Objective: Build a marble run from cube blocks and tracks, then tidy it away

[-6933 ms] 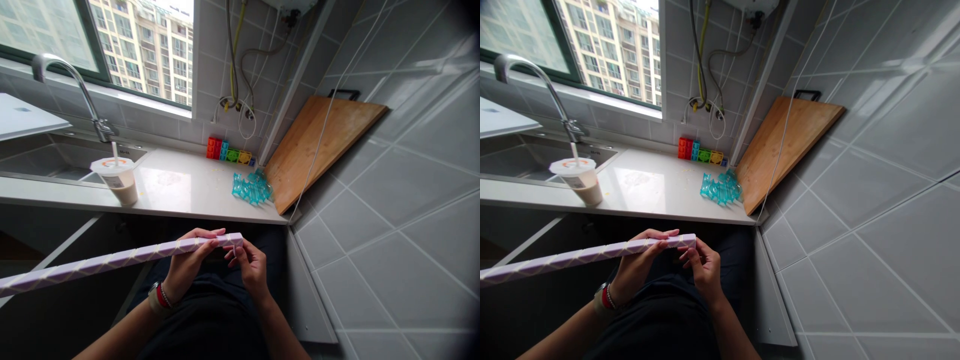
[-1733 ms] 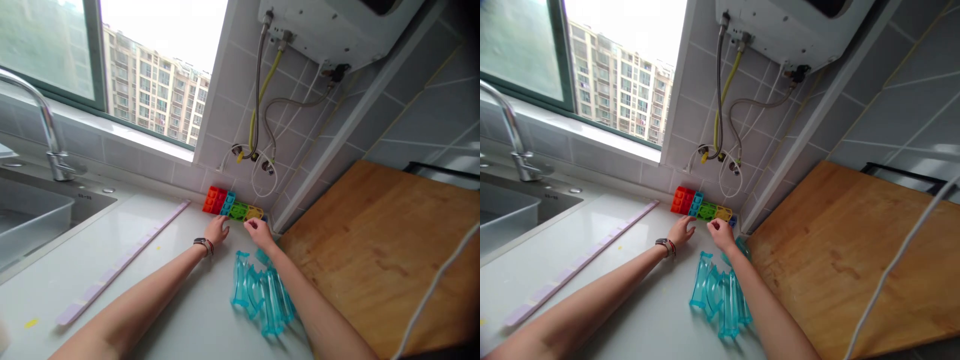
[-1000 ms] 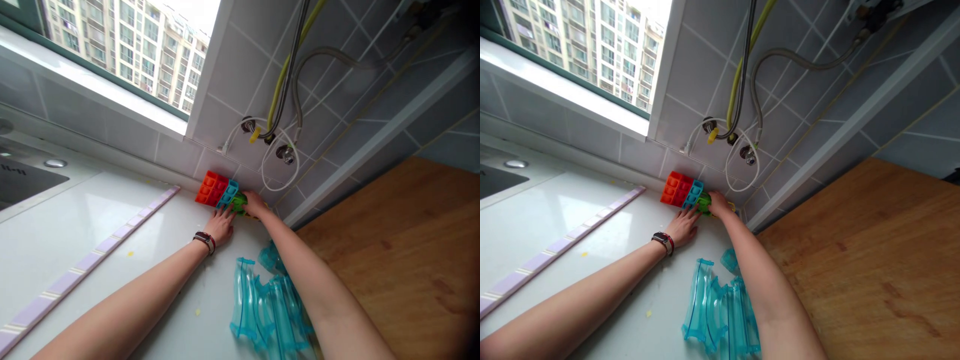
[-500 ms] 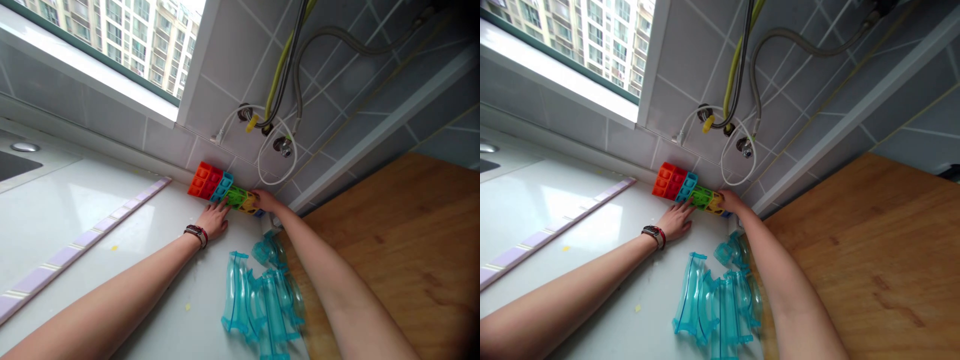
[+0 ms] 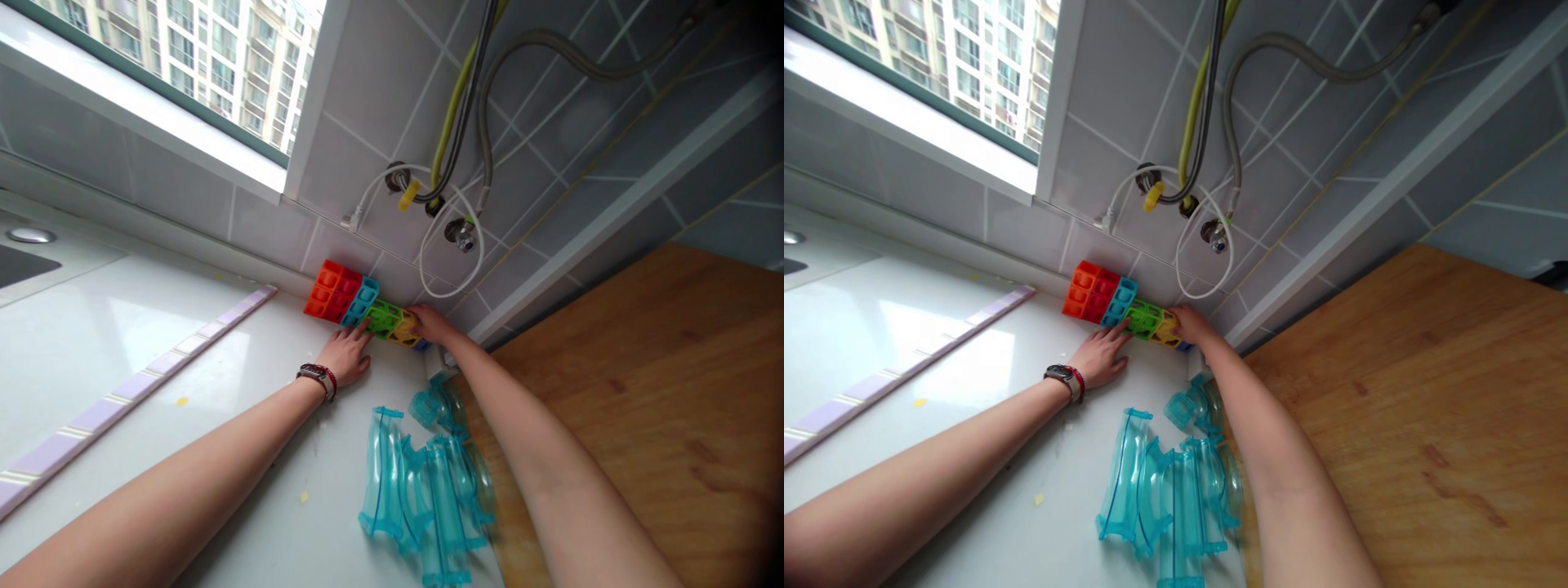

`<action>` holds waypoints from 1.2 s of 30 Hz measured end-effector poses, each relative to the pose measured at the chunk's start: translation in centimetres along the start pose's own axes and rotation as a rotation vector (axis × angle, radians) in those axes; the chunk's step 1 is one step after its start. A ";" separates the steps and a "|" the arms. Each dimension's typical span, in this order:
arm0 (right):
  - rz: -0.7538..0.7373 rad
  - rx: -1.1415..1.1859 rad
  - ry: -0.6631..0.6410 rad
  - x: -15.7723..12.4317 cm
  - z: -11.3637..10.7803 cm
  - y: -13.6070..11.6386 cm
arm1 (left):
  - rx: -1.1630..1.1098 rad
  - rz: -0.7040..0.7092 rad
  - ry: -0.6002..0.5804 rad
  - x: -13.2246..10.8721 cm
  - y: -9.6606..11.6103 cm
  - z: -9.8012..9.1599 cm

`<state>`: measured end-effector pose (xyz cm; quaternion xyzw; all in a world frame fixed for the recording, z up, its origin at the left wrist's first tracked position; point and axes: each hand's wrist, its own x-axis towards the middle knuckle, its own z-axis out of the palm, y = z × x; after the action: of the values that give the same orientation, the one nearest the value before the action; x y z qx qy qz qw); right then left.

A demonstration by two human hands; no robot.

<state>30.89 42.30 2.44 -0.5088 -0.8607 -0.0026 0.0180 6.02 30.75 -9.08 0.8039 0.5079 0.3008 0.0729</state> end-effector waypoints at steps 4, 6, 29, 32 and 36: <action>0.005 0.027 0.024 0.1 0.0 0.0 | -0.020 -0.004 0.009 0.0 0.0 0.1; 0.010 0.039 0.041 0.1 -0.1 0.0 | -0.026 -0.004 0.013 0.0 0.0 0.1; -0.047 -0.018 0.125 4.2 1.7 -8.6 | -0.017 -0.041 0.035 0.1 0.3 -0.4; -0.033 -0.004 0.112 4.5 1.9 -8.3 | -0.017 -0.047 0.022 0.1 0.3 -0.2; -0.034 0.031 0.094 4.6 2.1 -8.1 | -0.016 -0.051 0.011 0.1 0.2 0.0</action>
<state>21.48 42.49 0.59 -0.4932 -0.8673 -0.0136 0.0661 6.26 30.71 -8.96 0.7883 0.5264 0.3072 0.0842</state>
